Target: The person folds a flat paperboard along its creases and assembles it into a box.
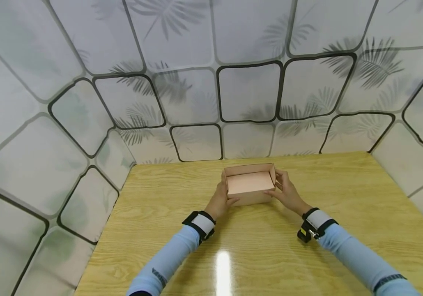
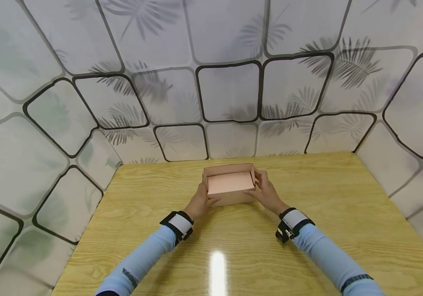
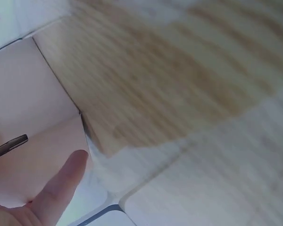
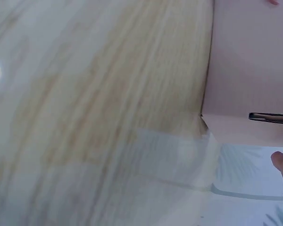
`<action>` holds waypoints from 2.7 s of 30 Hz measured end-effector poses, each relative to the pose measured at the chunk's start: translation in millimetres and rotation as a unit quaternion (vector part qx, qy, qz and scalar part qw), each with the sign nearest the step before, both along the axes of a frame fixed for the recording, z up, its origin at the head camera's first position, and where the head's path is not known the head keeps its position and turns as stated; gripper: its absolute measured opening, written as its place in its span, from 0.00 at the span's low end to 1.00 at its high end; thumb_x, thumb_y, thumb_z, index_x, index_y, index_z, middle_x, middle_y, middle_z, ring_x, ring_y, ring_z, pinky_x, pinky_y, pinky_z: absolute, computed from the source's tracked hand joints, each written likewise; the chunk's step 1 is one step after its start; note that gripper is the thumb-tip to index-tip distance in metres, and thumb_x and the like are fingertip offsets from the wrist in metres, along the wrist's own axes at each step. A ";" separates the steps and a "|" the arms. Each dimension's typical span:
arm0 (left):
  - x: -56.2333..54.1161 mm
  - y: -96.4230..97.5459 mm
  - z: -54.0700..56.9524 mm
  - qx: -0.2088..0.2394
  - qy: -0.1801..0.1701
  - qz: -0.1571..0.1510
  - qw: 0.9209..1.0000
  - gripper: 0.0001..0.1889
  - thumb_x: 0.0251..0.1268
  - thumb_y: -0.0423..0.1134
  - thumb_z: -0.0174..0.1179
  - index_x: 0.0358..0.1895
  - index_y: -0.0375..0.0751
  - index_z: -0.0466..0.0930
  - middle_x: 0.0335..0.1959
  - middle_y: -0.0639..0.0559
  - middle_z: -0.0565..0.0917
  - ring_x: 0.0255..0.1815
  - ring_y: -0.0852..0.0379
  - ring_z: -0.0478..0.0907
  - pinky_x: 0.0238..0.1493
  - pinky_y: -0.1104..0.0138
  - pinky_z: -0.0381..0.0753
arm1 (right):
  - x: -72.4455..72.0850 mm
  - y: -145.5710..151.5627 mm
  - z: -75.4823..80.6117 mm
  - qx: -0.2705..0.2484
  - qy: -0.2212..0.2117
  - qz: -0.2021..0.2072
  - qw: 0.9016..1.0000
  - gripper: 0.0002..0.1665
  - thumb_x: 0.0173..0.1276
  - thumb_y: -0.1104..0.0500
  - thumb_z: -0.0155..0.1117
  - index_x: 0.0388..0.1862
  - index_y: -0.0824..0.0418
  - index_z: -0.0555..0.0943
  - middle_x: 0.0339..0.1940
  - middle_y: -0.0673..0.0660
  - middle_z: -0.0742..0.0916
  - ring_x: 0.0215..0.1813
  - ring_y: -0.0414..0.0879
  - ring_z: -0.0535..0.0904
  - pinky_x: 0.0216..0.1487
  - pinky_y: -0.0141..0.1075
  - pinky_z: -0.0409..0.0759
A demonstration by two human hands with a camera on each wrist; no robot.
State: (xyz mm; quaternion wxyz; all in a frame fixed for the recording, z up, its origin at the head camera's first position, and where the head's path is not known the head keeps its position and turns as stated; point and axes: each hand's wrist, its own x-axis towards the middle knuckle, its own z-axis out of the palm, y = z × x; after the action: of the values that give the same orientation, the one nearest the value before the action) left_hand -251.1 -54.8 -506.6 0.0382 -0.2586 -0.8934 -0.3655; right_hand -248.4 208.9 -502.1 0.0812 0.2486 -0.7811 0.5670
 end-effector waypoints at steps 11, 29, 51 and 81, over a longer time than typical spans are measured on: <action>9.9 -10.3 11.5 -0.053 -0.016 0.069 0.996 0.50 0.63 0.43 0.63 0.76 0.30 0.36 0.65 0.23 0.65 0.28 0.44 0.78 0.31 0.58 0.78 | -10.2 -8.4 11.6 0.047 -0.014 0.008 0.999 0.52 0.56 0.71 0.71 0.74 0.66 0.52 0.71 0.72 0.63 0.68 0.72 0.63 0.59 0.62 0.72; -14.7 -16.9 23.4 0.191 -0.086 0.007 0.978 0.35 0.70 0.36 0.57 0.76 0.34 0.51 0.72 0.32 0.61 0.71 0.36 0.62 0.66 0.45 0.67 | -11.7 4.3 17.2 0.063 -0.048 -0.002 0.997 0.59 0.55 0.69 0.72 0.78 0.61 0.46 0.73 0.71 0.59 0.70 0.72 0.61 0.54 0.54 0.79; -23.6 -23.1 42.5 0.093 -0.089 -0.011 0.992 0.31 0.64 0.42 0.64 0.67 0.39 0.63 0.64 0.35 0.74 0.65 0.39 0.71 0.56 0.46 0.75 | -11.0 7.9 25.9 0.127 -0.028 -0.011 0.991 0.58 0.54 0.63 0.75 0.76 0.62 0.49 0.71 0.73 0.61 0.66 0.76 0.64 0.40 0.44 0.85; -24.7 -33.1 36.5 0.077 -0.224 -0.048 0.970 0.29 0.79 0.51 0.39 0.76 0.44 0.54 0.76 0.41 0.58 0.74 0.41 0.60 0.68 0.46 0.65 | 9.8 -5.7 41.2 0.090 0.005 -0.059 0.994 0.13 0.70 0.67 0.59 0.50 0.73 0.79 0.63 0.71 0.76 0.62 0.63 0.73 0.51 0.31 0.79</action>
State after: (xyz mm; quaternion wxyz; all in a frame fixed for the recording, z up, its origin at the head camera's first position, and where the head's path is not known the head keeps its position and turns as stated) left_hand -275.8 -87.9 -470.1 -0.1606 -0.2088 -0.8351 -0.4829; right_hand -238.6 203.2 -460.9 0.0964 0.2112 -0.8419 0.4871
